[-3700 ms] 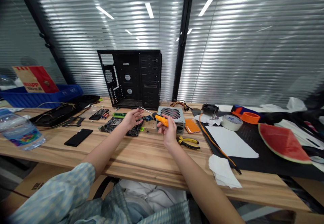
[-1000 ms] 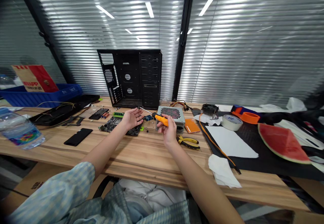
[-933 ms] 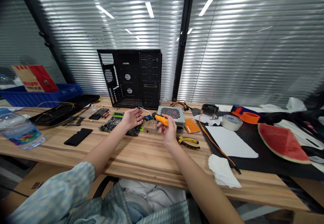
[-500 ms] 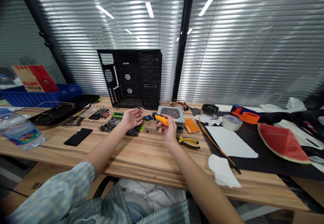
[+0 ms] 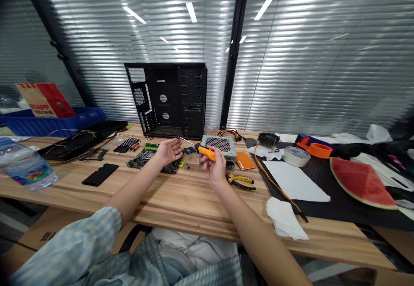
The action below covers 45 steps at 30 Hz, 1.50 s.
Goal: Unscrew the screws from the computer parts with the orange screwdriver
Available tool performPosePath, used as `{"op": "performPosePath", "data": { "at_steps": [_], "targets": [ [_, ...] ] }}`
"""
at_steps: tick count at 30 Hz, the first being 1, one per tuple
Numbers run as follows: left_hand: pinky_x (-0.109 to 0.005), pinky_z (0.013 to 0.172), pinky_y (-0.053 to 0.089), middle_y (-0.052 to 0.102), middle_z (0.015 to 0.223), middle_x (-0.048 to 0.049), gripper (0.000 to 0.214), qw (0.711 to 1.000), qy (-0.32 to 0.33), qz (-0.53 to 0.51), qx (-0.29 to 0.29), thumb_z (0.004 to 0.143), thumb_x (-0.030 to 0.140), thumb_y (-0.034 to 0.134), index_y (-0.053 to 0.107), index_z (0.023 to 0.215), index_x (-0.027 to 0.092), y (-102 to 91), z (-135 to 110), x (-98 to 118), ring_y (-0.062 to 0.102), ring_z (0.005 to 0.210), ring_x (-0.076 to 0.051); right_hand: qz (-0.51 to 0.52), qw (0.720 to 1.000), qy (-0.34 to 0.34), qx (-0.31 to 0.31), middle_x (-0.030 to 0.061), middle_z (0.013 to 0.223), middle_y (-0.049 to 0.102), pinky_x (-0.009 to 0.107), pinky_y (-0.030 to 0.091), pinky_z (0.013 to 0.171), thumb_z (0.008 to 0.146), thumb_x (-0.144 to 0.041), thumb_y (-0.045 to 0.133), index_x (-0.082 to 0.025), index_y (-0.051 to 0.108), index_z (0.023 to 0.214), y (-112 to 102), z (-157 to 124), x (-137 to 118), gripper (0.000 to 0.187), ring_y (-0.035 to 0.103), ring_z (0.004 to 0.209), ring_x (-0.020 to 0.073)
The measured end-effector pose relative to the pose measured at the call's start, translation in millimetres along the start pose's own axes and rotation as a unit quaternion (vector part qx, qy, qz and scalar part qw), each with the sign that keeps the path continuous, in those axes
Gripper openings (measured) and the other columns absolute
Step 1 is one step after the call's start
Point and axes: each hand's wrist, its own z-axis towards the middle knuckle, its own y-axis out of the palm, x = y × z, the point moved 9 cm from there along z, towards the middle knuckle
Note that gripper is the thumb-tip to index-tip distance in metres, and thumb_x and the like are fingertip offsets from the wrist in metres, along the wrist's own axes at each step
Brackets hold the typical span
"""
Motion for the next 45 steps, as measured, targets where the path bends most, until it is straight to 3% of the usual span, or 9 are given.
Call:
{"op": "performPosePath", "data": {
  "at_steps": [18, 37, 45],
  "targets": [
    [-0.028, 0.065, 0.047, 0.069, 0.105, -0.0044, 0.014, 1.000, 0.009, 0.000, 0.007, 0.086, 0.031, 0.060, 0.067, 0.089, 0.019, -0.3, 0.4, 0.4, 0.063, 0.076, -0.015, -0.001, 1.000, 0.004, 0.009, -0.0012, 0.055, 0.064, 0.022, 0.038, 0.037, 0.074, -0.063, 0.061, -0.017, 0.060, 0.098, -0.3, -0.8, -0.4, 0.052, 0.046, 0.035, 0.0095],
    [-0.029, 0.073, 0.043, 0.071, 0.098, -0.0041, 0.014, 1.000, 0.017, 0.013, 0.010, 0.083, 0.034, 0.066, 0.068, 0.083, 0.020, -3.8, 8.2, -1.8, 0.060, 0.080, -0.016, 0.005, 1.000, -0.002, 0.016, -0.0012, 0.053, 0.064, 0.021, 0.038, 0.036, 0.074, -0.063, 0.062, -0.017, 0.061, 0.098, -1.9, 0.1, -1.3, 0.052, 0.045, 0.034, 0.0090],
    [-0.030, 0.078, 0.042, 0.071, 0.105, -0.0030, 0.014, 1.000, 0.025, 0.016, 0.008, 0.080, 0.035, 0.072, 0.069, 0.085, 0.021, -3.7, 9.1, -2.1, 0.060, 0.085, -0.016, 0.013, 0.999, -0.010, 0.028, -0.0012, 0.054, 0.065, 0.021, 0.038, 0.036, 0.073, -0.064, 0.062, -0.018, 0.059, 0.096, -4.0, 0.6, -4.6, 0.051, 0.046, 0.034, 0.0093]
  ]
}}
